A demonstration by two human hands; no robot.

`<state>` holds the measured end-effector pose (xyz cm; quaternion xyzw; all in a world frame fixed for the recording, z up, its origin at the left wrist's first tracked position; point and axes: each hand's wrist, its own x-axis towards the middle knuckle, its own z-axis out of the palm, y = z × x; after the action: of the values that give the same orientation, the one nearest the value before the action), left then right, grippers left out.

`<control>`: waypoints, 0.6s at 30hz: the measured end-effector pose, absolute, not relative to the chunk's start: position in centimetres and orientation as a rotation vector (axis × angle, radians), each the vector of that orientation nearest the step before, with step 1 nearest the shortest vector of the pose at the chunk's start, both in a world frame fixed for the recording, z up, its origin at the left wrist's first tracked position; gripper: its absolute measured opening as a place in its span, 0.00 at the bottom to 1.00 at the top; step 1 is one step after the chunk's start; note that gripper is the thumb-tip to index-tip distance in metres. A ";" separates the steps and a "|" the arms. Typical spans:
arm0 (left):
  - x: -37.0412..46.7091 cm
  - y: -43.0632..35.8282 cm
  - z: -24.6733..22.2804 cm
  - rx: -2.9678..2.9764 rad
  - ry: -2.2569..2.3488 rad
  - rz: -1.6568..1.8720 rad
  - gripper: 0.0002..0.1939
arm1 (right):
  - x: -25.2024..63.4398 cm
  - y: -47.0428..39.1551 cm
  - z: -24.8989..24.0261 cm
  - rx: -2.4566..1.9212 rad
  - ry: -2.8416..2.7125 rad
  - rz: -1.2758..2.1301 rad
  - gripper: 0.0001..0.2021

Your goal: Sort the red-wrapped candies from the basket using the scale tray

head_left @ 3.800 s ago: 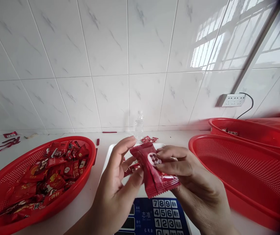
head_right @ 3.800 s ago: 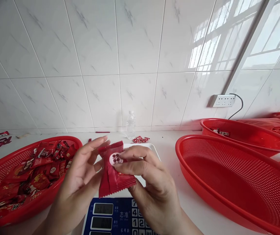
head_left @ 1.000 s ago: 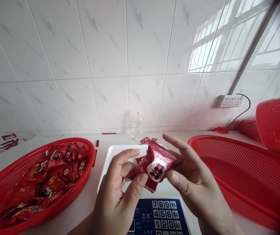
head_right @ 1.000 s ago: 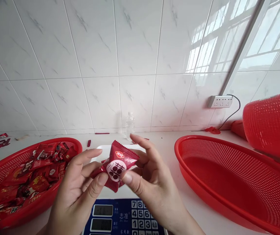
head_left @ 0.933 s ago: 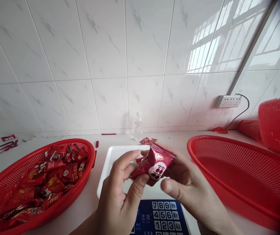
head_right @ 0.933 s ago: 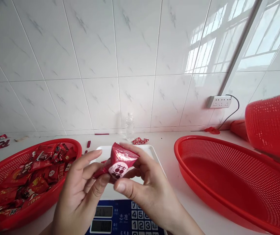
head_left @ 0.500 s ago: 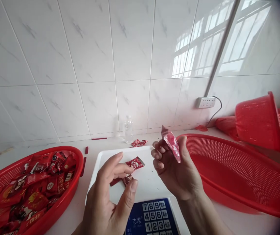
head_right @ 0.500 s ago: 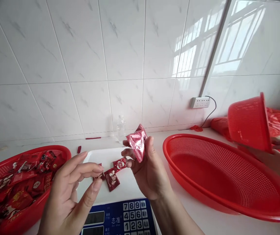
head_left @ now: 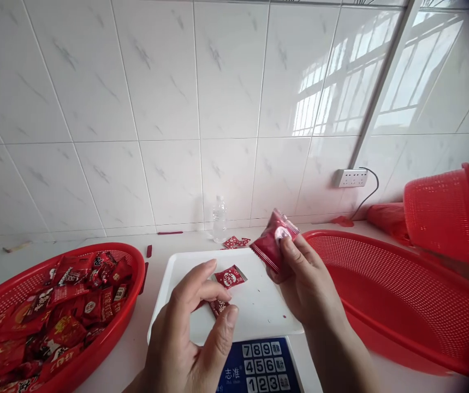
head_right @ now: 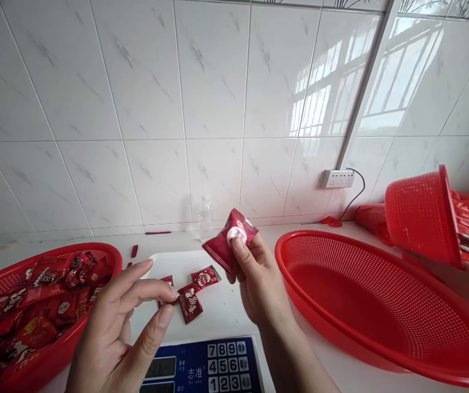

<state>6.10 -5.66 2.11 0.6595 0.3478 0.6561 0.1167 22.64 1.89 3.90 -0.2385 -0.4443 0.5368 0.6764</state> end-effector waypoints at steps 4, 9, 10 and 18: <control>6.2 -5.7 2.1 1.922 1.002 1.938 0.24 | 23.4 4.4 2.8 -0.833 -1.274 1.073 0.23; 6.0 -5.5 2.0 1.961 1.036 1.915 0.25 | 23.9 7.3 1.3 -0.999 -1.351 1.137 0.27; 6.0 -5.5 1.9 1.965 1.040 1.909 0.25 | 23.9 7.5 1.2 -1.007 -1.350 1.158 0.31; 6.0 -5.5 2.4 2.041 1.025 1.855 0.25 | 24.8 6.3 2.3 -1.009 -1.441 1.075 0.37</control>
<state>5.97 -5.50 2.38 0.6903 0.3467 0.6272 0.0995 24.80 6.33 2.30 -0.4199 -0.5995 0.4472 0.5141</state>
